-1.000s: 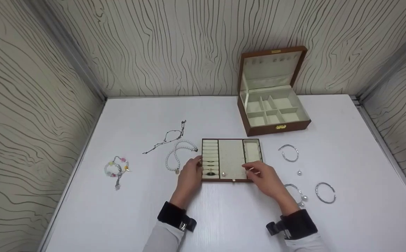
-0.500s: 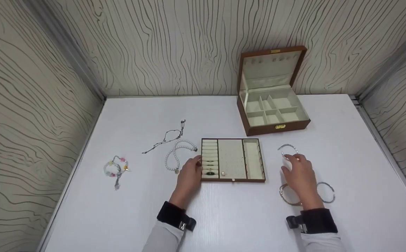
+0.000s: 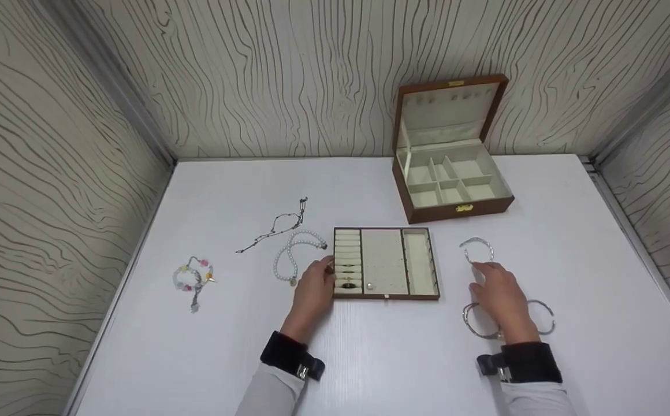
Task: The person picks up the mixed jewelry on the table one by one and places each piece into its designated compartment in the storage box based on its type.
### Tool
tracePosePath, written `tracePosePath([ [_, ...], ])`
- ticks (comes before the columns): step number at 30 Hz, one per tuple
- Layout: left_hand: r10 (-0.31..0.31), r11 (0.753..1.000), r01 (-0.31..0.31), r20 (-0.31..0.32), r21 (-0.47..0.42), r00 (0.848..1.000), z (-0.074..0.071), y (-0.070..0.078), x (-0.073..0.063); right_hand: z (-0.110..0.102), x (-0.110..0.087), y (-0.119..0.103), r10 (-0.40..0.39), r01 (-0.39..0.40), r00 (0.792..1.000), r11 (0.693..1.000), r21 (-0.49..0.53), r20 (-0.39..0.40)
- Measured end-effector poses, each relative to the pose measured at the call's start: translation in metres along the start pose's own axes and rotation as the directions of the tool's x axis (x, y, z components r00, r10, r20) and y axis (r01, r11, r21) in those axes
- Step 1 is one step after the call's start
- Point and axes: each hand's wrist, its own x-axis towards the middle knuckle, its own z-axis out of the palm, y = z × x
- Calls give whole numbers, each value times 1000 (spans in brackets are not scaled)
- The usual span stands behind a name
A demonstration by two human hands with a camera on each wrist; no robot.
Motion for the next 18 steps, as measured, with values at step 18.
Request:
tracePosePath([
  [18,-1,1000,1,2,-4,1000,-1,1,-2,-6,-8,18,55,-53,998,996,69,-38],
])
